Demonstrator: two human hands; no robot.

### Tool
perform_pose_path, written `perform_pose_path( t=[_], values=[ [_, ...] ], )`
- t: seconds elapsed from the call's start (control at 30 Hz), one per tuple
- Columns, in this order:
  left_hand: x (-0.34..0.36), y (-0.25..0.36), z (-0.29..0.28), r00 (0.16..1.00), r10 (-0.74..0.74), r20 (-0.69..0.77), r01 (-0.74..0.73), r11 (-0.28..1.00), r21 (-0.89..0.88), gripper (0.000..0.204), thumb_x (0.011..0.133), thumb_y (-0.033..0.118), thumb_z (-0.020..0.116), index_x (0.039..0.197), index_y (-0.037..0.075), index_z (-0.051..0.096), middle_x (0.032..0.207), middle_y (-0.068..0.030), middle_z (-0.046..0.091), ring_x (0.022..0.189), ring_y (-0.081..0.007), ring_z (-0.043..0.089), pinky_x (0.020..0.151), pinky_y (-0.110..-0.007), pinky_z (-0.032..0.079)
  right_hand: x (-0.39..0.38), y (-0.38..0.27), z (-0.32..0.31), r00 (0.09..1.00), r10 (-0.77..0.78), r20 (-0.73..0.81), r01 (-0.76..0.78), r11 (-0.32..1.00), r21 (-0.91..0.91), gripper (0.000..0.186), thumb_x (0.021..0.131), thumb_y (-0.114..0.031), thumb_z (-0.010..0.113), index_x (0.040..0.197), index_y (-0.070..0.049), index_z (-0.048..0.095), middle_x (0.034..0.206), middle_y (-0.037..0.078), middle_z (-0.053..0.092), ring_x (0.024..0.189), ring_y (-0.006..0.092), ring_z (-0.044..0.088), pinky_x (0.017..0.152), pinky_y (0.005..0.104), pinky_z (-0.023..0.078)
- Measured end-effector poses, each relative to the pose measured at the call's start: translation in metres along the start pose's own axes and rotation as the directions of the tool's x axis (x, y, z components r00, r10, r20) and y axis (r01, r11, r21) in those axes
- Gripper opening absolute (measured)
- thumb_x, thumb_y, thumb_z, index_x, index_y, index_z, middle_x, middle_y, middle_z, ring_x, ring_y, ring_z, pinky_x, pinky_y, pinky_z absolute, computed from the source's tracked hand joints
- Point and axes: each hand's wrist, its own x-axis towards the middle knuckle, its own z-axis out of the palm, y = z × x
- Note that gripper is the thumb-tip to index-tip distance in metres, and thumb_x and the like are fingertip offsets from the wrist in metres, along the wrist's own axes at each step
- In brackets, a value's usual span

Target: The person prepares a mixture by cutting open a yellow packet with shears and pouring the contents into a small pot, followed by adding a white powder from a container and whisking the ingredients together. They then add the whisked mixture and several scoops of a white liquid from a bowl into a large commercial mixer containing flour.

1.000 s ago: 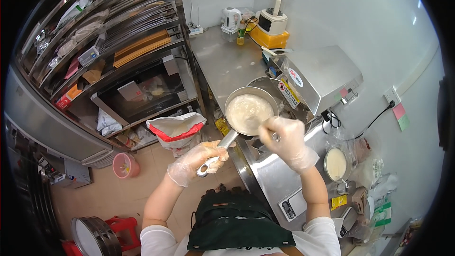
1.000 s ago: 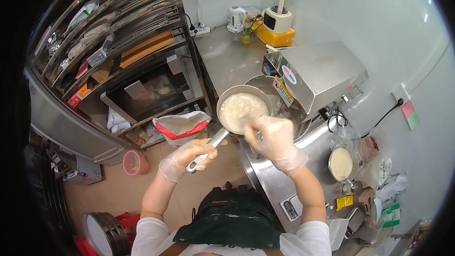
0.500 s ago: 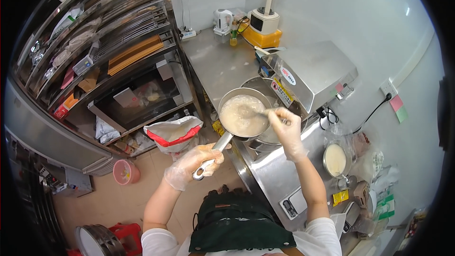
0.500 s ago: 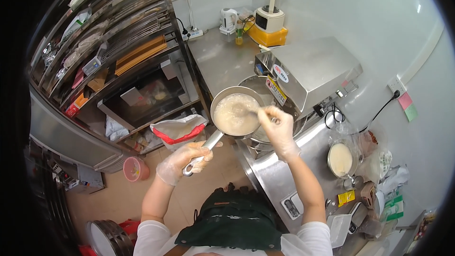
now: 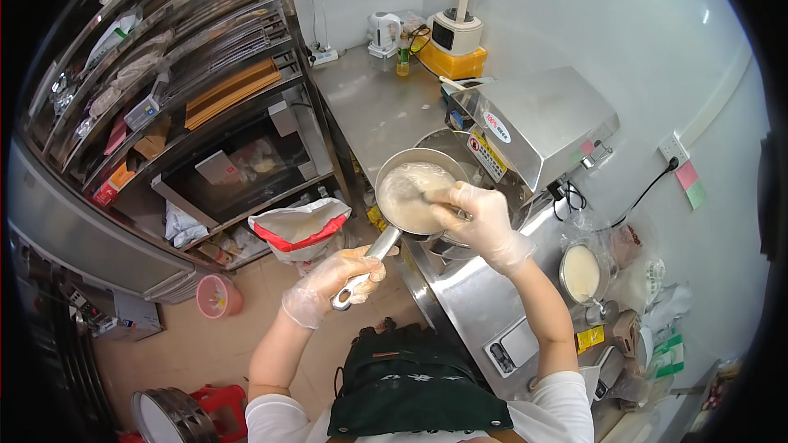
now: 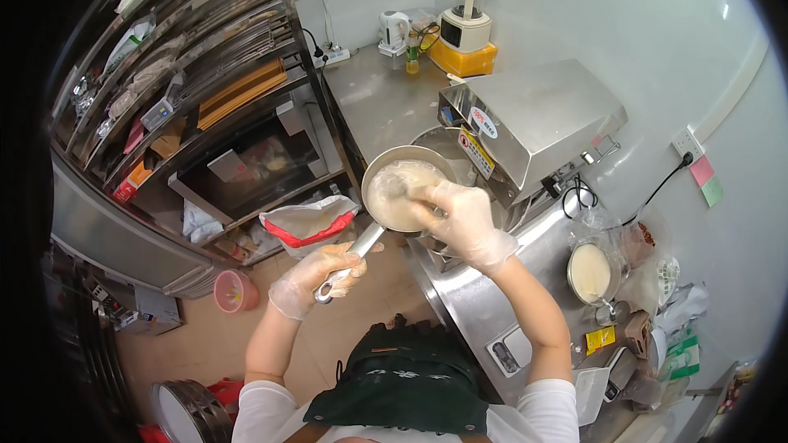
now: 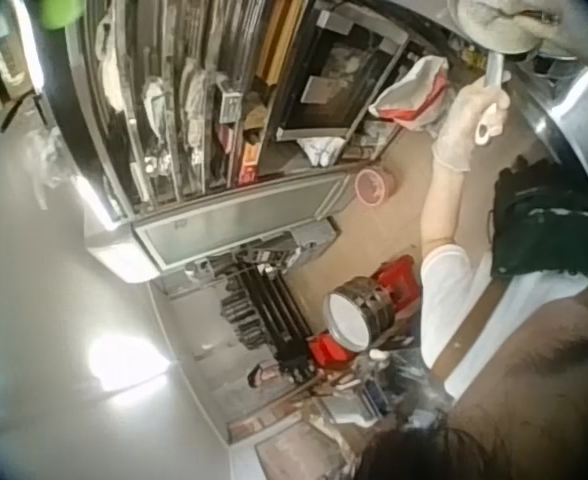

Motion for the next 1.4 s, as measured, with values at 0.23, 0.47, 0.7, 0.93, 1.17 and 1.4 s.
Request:
perform_pose_path(
  t=[0.23, 0.47, 0.7, 0.93, 1.17, 1.4],
  values=[
    [0.0, -0.003, -0.003, 1.0, 0.002, -0.006, -0.002, 1.0, -0.022, 0.032, 0.093, 0.011, 0.06, 0.121, -0.003, 0.051, 0.079, -0.004, 0.057, 0.052, -0.0075, 0.051, 0.041, -0.02, 0.039, -0.002, -0.025, -0.013, 0.996, -0.052, 0.068, 0.057, 0.995, -0.081, 0.004, 0.08, -0.01, 0.072, 0.083, -0.009, 0.073, 0.077, 0.009, 0.07, 0.067, 0.0244, 0.069, 0.06, 0.03, 0.054],
    [0.0, -0.004, -0.005, 1.0, 0.009, -0.013, -0.009, 1.0, 0.002, 0.02, 0.093, 0.012, 0.06, 0.107, 0.0, 0.054, 0.078, -0.0039, 0.058, 0.052, -0.0072, 0.051, 0.04, -0.02, 0.039, -0.001, 0.002, -0.01, 0.93, 0.314, -0.19, -0.32, 0.947, 0.0, 0.013, 0.086, -0.012, 0.068, 0.09, -0.001, 0.073, 0.08, 0.011, 0.072, 0.069, 0.0147, 0.067, 0.068, 0.0267, 0.052],
    [0.001, -0.002, -0.006, 1.0, -0.007, -0.006, 0.007, 1.0, -0.005, 0.028, 0.093, 0.01, 0.059, 0.118, -0.002, 0.052, 0.079, -0.0042, 0.058, 0.051, -0.0071, 0.05, 0.04, -0.021, 0.038, -0.011, 0.0, -0.01, 0.78, 0.622, 0.063, -0.568, 0.662, 0.489, 0.019, 0.087, -0.013, 0.068, 0.09, 0.005, 0.071, 0.075, 0.003, 0.067, 0.072, 0.0061, 0.056, 0.068, 0.0227, 0.046],
    [0.002, 0.001, -0.004, 1.0, -0.016, 0.009, 0.016, 1.0, -0.003, 0.045, 0.095, 0.009, 0.056, 0.136, -0.005, 0.044, 0.079, -0.0036, 0.055, 0.052, -0.007, 0.048, 0.041, -0.021, 0.038, -0.008, 0.007, -0.008, 0.943, 0.332, -0.03, -0.312, 0.911, 0.271, 0.012, 0.082, -0.011, 0.072, 0.088, 0.0, 0.073, 0.08, 0.01, 0.072, 0.068, 0.0145, 0.067, 0.066, 0.0272, 0.052],
    [0.001, 0.001, -0.006, 1.0, 0.007, 0.023, -0.007, 0.999, 0.039, 0.044, 0.094, 0.011, 0.057, 0.134, -0.005, 0.046, 0.079, -0.0024, 0.056, 0.053, -0.0064, 0.049, 0.042, -0.021, 0.038, 0.041, -0.012, -0.031, 0.972, 0.169, 0.162, -0.09, 0.908, -0.408, 0.015, 0.079, -0.026, 0.071, 0.084, -0.012, 0.074, 0.076, 0.012, 0.069, 0.073, 0.0295, 0.068, 0.069, 0.0395, 0.054],
    [0.001, 0.002, -0.004, 1.0, 0.011, 0.024, -0.012, 0.999, 0.038, 0.042, 0.094, 0.011, 0.058, 0.131, -0.004, 0.048, 0.079, -0.0021, 0.057, 0.053, -0.0064, 0.05, 0.042, -0.02, 0.038, 0.057, -0.013, -0.036, 0.965, 0.083, 0.248, 0.02, 0.921, -0.388, 0.02, 0.083, -0.027, 0.067, 0.083, -0.008, 0.074, 0.069, 0.014, 0.068, 0.066, 0.0318, 0.067, 0.07, 0.0385, 0.055]
  ],
)
